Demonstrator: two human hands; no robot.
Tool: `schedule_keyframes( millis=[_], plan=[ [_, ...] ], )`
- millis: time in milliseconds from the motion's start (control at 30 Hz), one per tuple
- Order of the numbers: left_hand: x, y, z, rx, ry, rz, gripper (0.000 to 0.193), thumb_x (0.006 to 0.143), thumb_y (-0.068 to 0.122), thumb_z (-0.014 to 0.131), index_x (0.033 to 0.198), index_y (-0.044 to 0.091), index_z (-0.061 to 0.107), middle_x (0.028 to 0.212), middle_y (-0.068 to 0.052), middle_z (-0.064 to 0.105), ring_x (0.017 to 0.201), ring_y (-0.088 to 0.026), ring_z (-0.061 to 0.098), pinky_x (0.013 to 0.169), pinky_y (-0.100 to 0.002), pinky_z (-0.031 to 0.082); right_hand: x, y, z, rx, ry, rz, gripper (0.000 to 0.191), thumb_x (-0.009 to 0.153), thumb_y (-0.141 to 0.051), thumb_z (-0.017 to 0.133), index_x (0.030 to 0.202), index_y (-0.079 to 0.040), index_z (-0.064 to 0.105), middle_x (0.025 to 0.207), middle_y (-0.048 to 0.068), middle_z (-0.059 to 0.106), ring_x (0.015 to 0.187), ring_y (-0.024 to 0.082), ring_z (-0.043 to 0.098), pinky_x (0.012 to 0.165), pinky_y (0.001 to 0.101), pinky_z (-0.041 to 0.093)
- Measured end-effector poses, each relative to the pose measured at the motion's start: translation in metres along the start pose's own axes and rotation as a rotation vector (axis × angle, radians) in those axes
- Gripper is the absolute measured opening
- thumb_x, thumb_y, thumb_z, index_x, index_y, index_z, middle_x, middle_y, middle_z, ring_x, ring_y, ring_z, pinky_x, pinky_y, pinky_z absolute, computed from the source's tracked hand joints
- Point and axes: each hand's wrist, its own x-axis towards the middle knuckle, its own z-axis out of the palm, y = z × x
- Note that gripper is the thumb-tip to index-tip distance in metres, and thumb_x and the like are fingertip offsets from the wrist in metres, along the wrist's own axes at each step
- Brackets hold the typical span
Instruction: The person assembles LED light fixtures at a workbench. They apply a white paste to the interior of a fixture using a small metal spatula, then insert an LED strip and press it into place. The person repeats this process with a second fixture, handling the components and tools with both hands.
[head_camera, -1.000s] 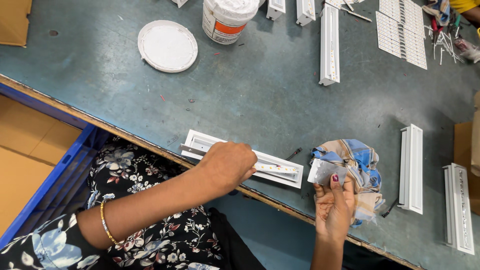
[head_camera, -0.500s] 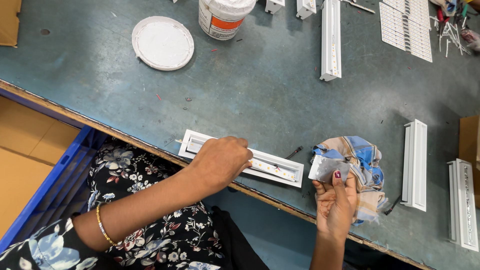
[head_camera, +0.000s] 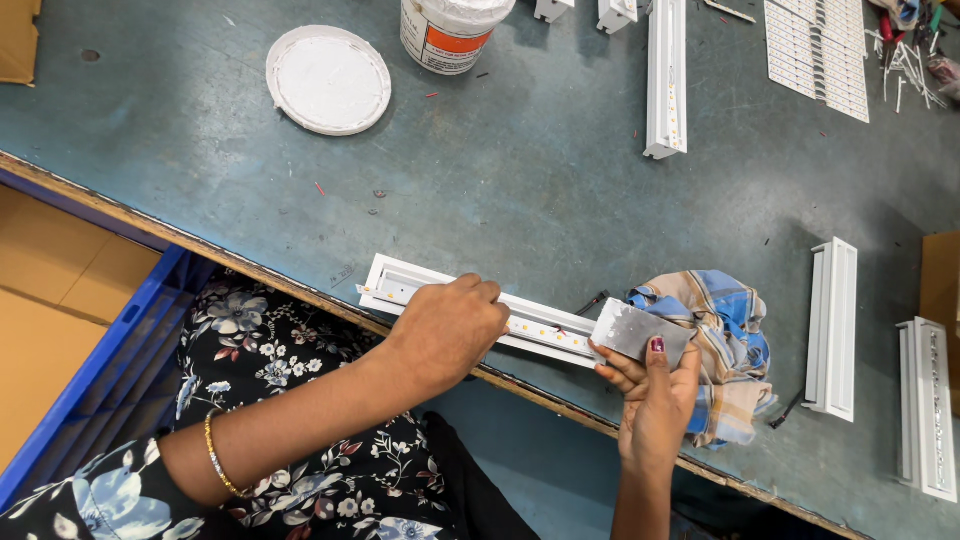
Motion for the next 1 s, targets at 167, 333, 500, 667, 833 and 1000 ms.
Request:
schedule_keyframes(
  millis=[167,333,500,667,833,1000],
  plan=[
    [-0.003,-0.001,0.002,0.011,0.026,0.028,0.007,0.077,0.009,0.07,0.073,0.004,0.07,0.087,-0.009,0.068,0.09,-0.026,0.067,0.068,-0.037,0.059,-0.002,-0.006,0.004,-0.043,0.027,-0.029,0.032,0.11,-0.014,0.045,0.137,0.0,0.034,0.114,0.023,0.065,0.088,0.034,0.076,0.065,0.0356,0.064],
    [-0.005,0.002,0.0,-0.067,0.058,0.01,0.01,0.082,0.012,0.07,0.077,0.003,0.069,0.088,-0.01,0.066,0.089,-0.027,0.066,0.067,-0.039,0.058,-0.007,-0.01,0.007,-0.132,0.058,-0.08,0.028,0.11,-0.011,0.042,0.134,0.0,0.034,0.114,0.024,0.065,0.086,0.033,0.075,0.063,0.0361,0.065],
    [-0.009,0.004,-0.003,-0.071,0.031,-0.012,0.009,0.082,0.011,0.071,0.082,0.002,0.068,0.09,-0.01,0.065,0.089,-0.025,0.066,0.065,-0.037,0.058,-0.012,-0.012,0.008,-0.16,0.076,-0.097,0.028,0.111,-0.011,0.041,0.136,-0.001,0.034,0.116,0.024,0.063,0.085,0.033,0.075,0.061,0.0359,0.063],
    [-0.01,0.005,-0.006,-0.073,0.106,0.023,0.02,0.075,0.006,0.074,0.094,0.001,0.069,0.095,-0.011,0.065,0.086,-0.025,0.066,0.062,-0.036,0.058,-0.01,-0.006,0.006,-0.126,0.071,-0.072,0.025,0.11,-0.01,0.042,0.133,-0.001,0.035,0.115,0.023,0.064,0.086,0.033,0.075,0.062,0.0373,0.065],
    [-0.012,0.003,-0.005,-0.064,0.132,0.101,0.023,0.071,0.001,0.073,0.093,0.003,0.072,0.105,-0.01,0.066,0.09,-0.024,0.067,0.062,-0.033,0.058,-0.01,-0.001,0.008,-0.112,0.077,-0.062,0.023,0.111,-0.011,0.043,0.13,0.0,0.035,0.114,0.021,0.064,0.086,0.033,0.076,0.063,0.038,0.065],
    [-0.016,-0.003,0.0,-0.073,0.163,0.119,0.018,0.073,0.004,0.072,0.091,0.004,0.072,0.102,-0.008,0.066,0.096,-0.025,0.065,0.068,-0.035,0.058,0.005,-0.027,0.018,-0.017,0.042,-0.075,0.025,0.11,-0.011,0.048,0.134,-0.005,0.041,0.112,0.015,0.066,0.087,0.028,0.073,0.066,0.0391,0.062]
  ],
)
